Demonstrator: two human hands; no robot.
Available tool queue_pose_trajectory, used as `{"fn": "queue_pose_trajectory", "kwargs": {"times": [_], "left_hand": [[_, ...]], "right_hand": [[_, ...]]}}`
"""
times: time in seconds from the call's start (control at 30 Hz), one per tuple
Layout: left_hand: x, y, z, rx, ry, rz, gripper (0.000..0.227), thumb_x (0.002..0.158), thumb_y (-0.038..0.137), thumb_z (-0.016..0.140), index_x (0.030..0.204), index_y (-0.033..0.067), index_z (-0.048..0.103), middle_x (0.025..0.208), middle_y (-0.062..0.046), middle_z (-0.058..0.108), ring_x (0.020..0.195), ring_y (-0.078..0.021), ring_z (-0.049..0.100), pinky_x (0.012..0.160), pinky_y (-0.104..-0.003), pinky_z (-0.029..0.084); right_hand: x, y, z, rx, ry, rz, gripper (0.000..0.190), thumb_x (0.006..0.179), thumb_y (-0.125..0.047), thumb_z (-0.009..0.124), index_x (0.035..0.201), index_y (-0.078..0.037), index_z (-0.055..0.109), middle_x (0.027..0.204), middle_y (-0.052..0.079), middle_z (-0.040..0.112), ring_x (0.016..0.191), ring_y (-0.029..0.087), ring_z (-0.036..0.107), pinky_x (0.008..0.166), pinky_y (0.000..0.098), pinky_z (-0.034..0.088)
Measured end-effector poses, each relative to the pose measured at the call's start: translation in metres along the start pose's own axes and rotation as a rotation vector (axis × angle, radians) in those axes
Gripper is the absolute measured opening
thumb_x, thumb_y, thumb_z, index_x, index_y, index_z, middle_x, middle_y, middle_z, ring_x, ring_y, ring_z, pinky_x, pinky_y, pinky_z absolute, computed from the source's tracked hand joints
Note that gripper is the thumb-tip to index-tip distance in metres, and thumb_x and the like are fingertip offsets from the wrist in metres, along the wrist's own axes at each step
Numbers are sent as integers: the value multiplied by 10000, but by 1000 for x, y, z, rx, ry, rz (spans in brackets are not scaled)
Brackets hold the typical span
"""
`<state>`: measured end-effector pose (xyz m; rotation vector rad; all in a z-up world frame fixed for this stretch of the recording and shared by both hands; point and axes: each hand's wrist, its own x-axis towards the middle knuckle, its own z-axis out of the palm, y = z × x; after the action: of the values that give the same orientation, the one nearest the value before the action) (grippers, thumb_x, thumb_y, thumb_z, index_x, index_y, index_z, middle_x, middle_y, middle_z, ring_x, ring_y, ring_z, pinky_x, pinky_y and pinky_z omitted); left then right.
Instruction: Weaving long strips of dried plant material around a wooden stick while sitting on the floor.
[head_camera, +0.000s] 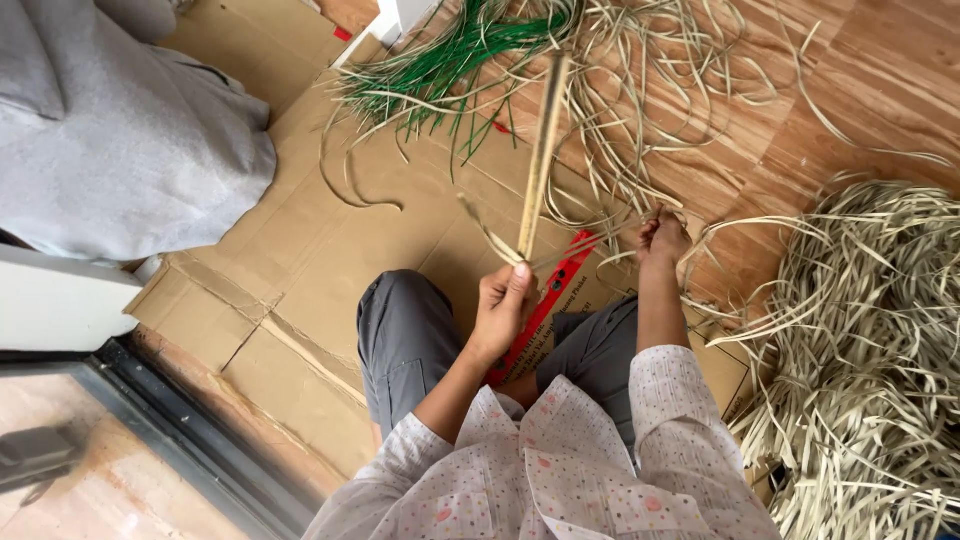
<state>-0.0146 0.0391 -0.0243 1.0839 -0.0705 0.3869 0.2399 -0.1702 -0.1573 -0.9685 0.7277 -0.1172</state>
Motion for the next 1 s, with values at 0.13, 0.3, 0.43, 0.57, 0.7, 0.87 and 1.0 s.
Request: {"fn": "queue_pose_trajectory", "kwargs": {"times": [0.13, 0.3, 0.43, 0.57, 0.7, 0.87, 1.0], "left_hand": [[7, 12, 2, -218, 108, -62, 494, 1104, 298, 440, 652, 96, 452, 372, -34, 342, 235, -101, 339, 285, -191, 292], [14, 28, 10, -301, 149, -87, 504, 1101, 346, 441, 653, 115, 434, 390, -10, 337, 244, -86, 340, 297, -173, 290], [17, 36, 2, -365, 138, -91, 506, 1108, 355, 416, 655, 129, 412, 405, 5, 317, 245, -71, 329, 302, -163, 285], [18, 53, -11, -408, 136, -151, 529, 1096, 406, 421, 643, 132, 408, 397, 2, 296, 217, -95, 306, 282, -179, 263], [17, 76, -18, -491, 106, -358, 474, 1038, 416, 474, 673, 115, 439, 459, 19, 353, 311, -55, 231, 315, -201, 210], [16, 76, -41, -704, -16, -457, 480, 1026, 464, 474, 700, 114, 436, 460, 29, 361, 292, -54, 250, 282, -187, 224], [13, 83, -60, -847, -17, -554, 464, 1049, 450, 469, 709, 133, 465, 486, 50, 395, 304, -45, 294, 295, -179, 235]], "right_hand": [[7, -22, -9, -17, 70, -70, 160, 909, -90, 616, 830, 16, 707, 523, 73, 481, 414, 105, 540, 386, 187, 532], [32, -64, -23, -60, 87, -131, 163, 921, -96, 618, 935, 17, 734, 561, 37, 500, 435, 69, 566, 385, 169, 557], [-3, -107, -30, -34, 172, -174, 119, 936, -76, 614, 895, 23, 665, 600, 59, 533, 481, 78, 590, 410, 178, 577], [68, -125, -82, -218, 182, -218, 207, 938, -146, 554, 766, -59, 632, 540, -11, 491, 429, 42, 544, 335, 174, 475], [34, -163, -94, -39, 170, -213, 357, 1038, -15, 481, 722, -124, 605, 600, -48, 545, 427, 18, 425, 376, 159, 351], [34, -200, -117, 15, 276, -253, 363, 1055, 16, 493, 734, -113, 604, 599, -35, 581, 414, 22, 423, 372, 158, 340], [52, -217, -144, -9, 292, -338, 399, 1011, 27, 471, 666, -124, 602, 566, -35, 582, 404, 23, 384, 358, 194, 265]]}}
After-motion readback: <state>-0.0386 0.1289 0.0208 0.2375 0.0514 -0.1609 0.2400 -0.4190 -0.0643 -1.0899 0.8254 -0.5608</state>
